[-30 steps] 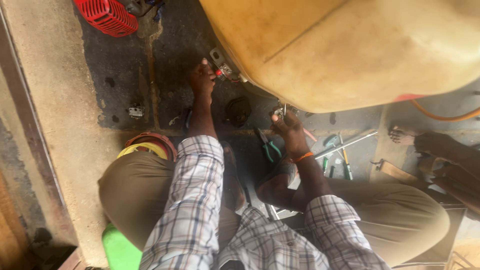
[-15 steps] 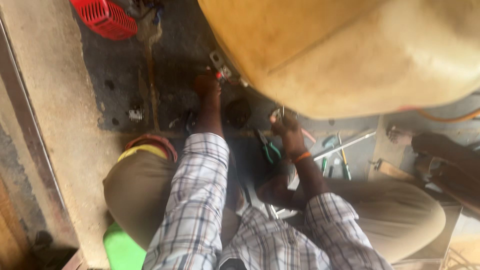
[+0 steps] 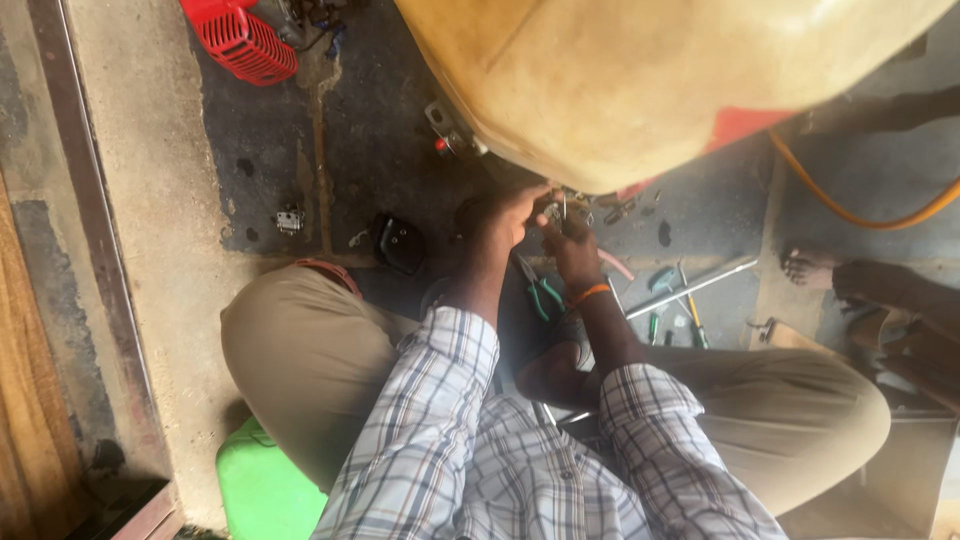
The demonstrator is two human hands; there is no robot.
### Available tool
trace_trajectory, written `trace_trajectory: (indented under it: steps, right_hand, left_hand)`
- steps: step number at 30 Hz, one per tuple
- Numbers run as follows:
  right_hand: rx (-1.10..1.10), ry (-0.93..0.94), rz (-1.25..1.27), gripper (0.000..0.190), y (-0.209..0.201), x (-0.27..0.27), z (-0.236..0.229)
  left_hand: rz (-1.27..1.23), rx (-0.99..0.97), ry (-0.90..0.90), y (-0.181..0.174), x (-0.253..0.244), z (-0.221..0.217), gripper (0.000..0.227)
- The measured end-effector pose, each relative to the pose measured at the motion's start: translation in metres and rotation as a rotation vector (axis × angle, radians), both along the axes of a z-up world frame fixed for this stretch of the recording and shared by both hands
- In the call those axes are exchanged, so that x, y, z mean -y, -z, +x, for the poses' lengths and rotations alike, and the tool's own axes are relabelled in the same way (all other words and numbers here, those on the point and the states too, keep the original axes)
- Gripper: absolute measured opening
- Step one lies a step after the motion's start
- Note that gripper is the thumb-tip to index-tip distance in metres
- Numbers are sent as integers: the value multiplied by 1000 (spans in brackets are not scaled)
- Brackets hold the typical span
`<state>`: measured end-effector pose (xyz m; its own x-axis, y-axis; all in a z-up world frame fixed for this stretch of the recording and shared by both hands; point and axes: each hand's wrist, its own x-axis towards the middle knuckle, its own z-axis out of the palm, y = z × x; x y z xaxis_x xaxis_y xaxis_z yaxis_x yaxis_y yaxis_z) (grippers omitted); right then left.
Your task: The person sits on the floor and uses a wrench to tighten a bolt on a small engine attached to a large yellow tank. They repeatedly adjust the wrench and apply torque to secure the component.
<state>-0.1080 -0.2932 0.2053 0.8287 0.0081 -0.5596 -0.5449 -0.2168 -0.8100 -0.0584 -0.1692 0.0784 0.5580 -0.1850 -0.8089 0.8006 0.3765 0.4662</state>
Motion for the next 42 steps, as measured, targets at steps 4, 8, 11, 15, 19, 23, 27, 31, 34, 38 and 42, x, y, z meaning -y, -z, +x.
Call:
trace_trajectory:
  steps: [4, 8, 11, 15, 19, 23, 27, 31, 34, 38, 42]
  right_hand:
    - [37, 22, 12, 30, 1, 0, -1]
    - [-1, 66, 136, 27, -2, -5, -1]
    - [-97, 147, 276, 23, -11, -4, -1]
    - [-159, 141, 425, 22, -13, -1, -2]
    - [252, -131, -75, 32, 5, 2, -3]
    - [575, -199, -449, 41, 26, -4, -16]
    - [-7, 65, 230, 38, 30, -3, -8]
    - [125, -84, -172, 40, 15, -2, -11]
    - [366, -179, -340, 41, 4, -9, -8]
    - [357, -171, -363, 47, -4, -14, -10]
    - [266, -154, -463, 46, -2, -18, -5]
  left_hand:
    - [-357, 12, -215, -4, -2, 0, 21]
    - [-322, 71, -263, -17, -2, -6, 28]
    - [-261, 80, -252, -32, -2, -8, 30]
    - [-422, 198, -228, -45, -12, -14, 33]
    - [-43, 294, -51, -46, -16, -7, 29]
    - [108, 242, -60, -46, -8, -17, 28]
    - [-122, 302, -203, -47, -8, -19, 26]
    - [-130, 338, -124, -47, -12, -23, 26]
    - [-28, 286, -20, -50, -18, -19, 26]
    - [382, 278, 85, -67, -11, -20, 31]
    - [824, 347, 82, -101, -4, -35, 32]
